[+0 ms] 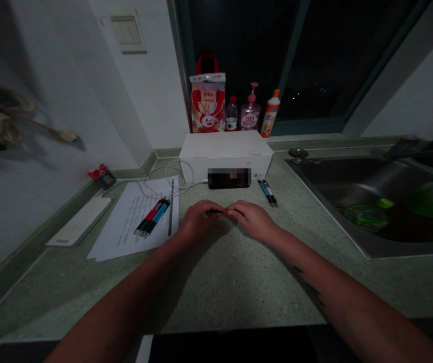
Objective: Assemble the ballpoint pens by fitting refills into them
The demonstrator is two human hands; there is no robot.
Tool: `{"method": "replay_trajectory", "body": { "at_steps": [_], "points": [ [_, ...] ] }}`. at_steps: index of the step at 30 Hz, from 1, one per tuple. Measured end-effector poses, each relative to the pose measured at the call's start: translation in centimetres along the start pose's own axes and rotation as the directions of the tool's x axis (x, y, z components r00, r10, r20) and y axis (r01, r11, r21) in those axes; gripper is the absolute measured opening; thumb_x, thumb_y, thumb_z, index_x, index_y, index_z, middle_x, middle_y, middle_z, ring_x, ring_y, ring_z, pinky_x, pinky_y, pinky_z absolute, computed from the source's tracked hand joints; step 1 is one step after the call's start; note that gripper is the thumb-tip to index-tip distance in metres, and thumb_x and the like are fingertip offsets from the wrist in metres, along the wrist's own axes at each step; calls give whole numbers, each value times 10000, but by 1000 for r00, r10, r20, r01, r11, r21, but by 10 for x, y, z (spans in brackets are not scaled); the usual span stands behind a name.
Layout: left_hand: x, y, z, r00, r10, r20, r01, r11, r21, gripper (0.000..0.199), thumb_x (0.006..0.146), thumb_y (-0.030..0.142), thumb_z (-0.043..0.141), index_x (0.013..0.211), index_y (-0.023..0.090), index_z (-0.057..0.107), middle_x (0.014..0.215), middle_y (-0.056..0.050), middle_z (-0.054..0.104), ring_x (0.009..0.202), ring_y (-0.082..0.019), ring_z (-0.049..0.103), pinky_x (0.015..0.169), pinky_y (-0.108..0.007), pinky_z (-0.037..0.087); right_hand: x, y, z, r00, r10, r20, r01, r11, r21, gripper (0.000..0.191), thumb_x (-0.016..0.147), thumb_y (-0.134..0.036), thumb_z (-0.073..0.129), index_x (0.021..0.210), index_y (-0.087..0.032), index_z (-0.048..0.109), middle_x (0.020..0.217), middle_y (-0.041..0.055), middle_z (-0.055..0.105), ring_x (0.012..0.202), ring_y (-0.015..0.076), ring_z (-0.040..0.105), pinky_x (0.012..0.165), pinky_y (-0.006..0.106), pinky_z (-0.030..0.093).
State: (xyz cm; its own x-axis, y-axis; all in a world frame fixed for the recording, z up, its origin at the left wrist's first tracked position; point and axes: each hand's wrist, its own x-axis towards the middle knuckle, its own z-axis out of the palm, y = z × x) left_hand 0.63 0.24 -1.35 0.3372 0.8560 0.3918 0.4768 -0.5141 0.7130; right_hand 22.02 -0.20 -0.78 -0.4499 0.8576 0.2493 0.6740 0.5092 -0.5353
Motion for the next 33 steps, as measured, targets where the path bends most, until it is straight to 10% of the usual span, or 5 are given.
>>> {"method": "replay_trajectory", "body": {
  "at_steps": [9,33],
  "points": [
    [2,-1,5,963,-269,-17,263,951,-164,194,915,358,611,896,189,703,785,-38,747,735,-189,718,732,-330,583,-1,-3,-1,999,38,-36,-40,998,-38,209,1022,-300,539,1032,-241,740,1001,57,747,932,210,699,819,340,517],
    [8,-5,0,923,-383,-45,357,892,-278,124,813,313,678,845,193,688,778,-26,744,767,-186,706,765,-326,551,0,1,-4,997,35,-66,-40,996,-82,223,1023,-322,539,1056,-231,740,1009,62,740,926,228,693,799,340,500]
  ]
}}
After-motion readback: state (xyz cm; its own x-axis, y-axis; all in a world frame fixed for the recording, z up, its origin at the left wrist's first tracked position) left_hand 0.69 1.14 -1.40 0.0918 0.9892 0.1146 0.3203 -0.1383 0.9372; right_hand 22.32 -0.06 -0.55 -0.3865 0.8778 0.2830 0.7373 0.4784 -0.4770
